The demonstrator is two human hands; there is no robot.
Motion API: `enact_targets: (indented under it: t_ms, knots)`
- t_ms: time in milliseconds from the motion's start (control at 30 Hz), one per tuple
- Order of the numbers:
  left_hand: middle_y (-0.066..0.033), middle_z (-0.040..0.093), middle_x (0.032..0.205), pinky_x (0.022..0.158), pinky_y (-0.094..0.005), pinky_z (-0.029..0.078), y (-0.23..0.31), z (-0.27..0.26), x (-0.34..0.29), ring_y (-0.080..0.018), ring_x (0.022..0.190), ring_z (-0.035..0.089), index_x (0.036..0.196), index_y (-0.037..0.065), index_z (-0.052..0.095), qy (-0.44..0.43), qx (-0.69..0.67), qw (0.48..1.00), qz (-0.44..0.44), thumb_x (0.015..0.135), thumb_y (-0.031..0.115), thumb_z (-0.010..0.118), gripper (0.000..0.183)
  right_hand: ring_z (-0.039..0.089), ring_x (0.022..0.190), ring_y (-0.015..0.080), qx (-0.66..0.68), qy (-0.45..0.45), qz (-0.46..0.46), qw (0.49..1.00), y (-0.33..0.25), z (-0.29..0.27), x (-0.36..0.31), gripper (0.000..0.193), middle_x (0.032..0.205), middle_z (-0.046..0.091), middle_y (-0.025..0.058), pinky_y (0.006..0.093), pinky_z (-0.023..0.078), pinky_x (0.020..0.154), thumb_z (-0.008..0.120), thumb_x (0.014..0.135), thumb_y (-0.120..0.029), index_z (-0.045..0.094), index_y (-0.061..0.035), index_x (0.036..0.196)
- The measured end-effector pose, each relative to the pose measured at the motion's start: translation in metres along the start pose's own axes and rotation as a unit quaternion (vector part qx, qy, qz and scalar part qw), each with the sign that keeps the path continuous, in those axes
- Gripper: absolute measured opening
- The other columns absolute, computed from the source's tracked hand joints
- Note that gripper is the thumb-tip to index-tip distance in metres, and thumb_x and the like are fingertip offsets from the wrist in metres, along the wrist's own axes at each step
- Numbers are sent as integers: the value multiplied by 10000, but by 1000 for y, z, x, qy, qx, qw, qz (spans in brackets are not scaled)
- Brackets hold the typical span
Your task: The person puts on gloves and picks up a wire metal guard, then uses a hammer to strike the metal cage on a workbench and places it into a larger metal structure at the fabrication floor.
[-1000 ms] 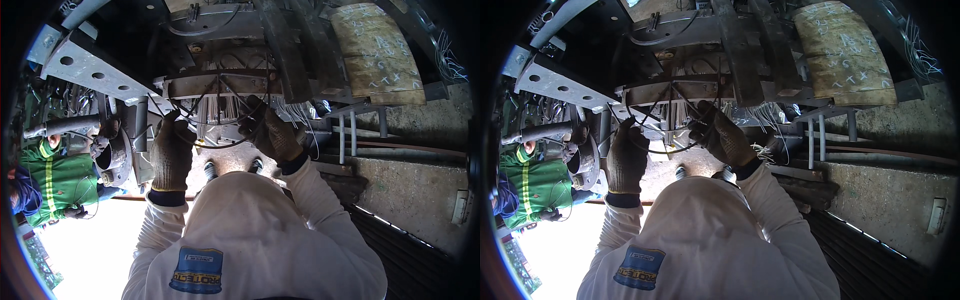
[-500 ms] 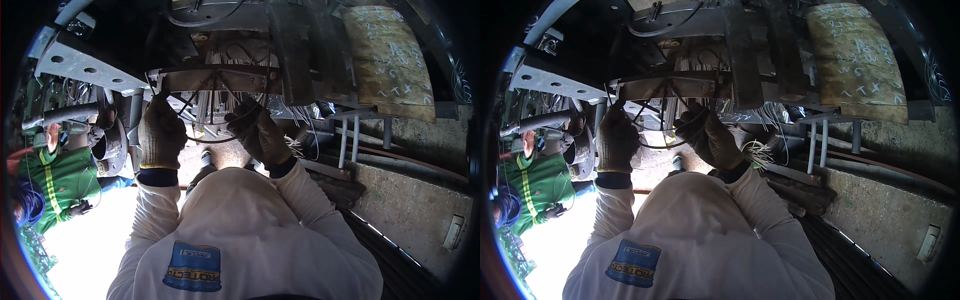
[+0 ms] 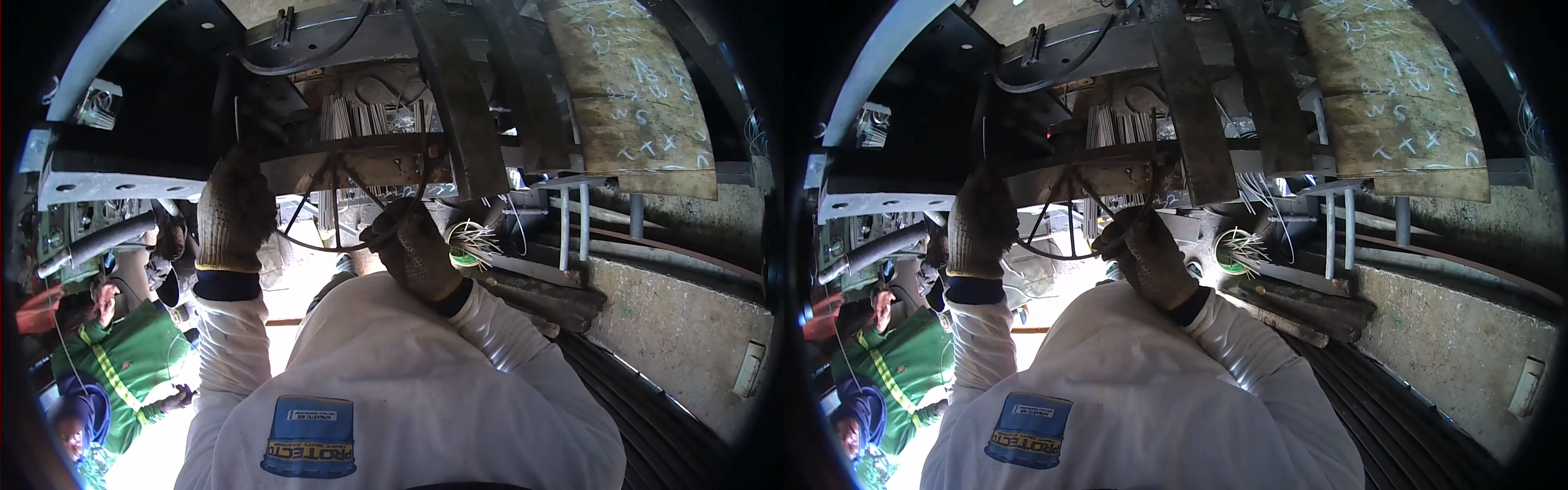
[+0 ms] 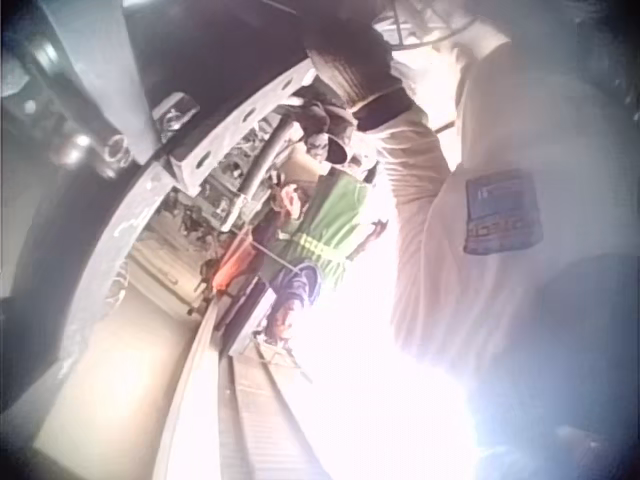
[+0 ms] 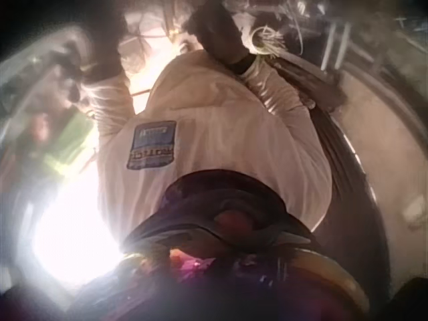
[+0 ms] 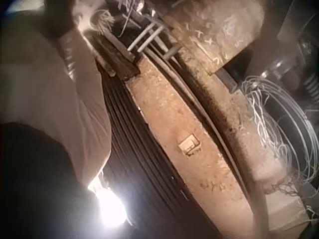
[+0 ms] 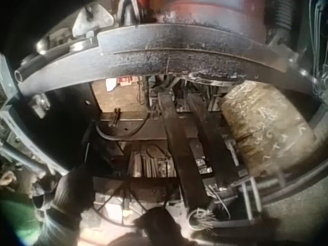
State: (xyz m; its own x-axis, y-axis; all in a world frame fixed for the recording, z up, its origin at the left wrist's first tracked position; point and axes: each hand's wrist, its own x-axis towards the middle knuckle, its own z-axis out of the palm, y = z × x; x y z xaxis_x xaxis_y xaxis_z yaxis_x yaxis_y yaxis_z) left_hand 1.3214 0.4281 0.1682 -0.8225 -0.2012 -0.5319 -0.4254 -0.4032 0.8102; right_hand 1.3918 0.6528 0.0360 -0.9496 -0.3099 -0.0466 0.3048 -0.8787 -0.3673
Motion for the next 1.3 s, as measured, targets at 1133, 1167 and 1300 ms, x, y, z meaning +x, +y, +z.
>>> enact_targets:
  t_ms: [1133, 1167, 1300]
  knots:
    - [-137, 658, 1070, 817, -333, 525, 27, 46, -168, -245, 986, 661, 1313, -19, 569, -302, 144, 793, 508, 1015, 266, 607, 415, 661, 669, 233, -724, -102, -256, 632, -11, 142, -56, 157, 791, 671, 114, 340, 538, 613, 581, 976, -164, 664, -31, 987]
    - [-193, 659, 1212, 952, -385, 513, 41, 39, -168, -300, 1148, 643, 1263, -41, 609, -255, 336, 657, 624, 1000, 252, 631, 395, 622, 643, 175, -635, -45, -150, 757, -17, 148, -63, 215, 781, 662, 89, 304, 512, 591, 539, 1024, -194, 654, -13, 1006]
    - [-258, 644, 1252, 1012, -468, 479, 14, -38, -142, -406, 1140, 627, 1222, -72, 602, 4, 382, 600, 703, 917, 160, 720, 401, 547, 585, 95, -439, 115, 12, 891, -21, 128, -78, 278, 724, 622, 45, 252, 450, 532, 516, 1071, -239, 636, 7, 1027]
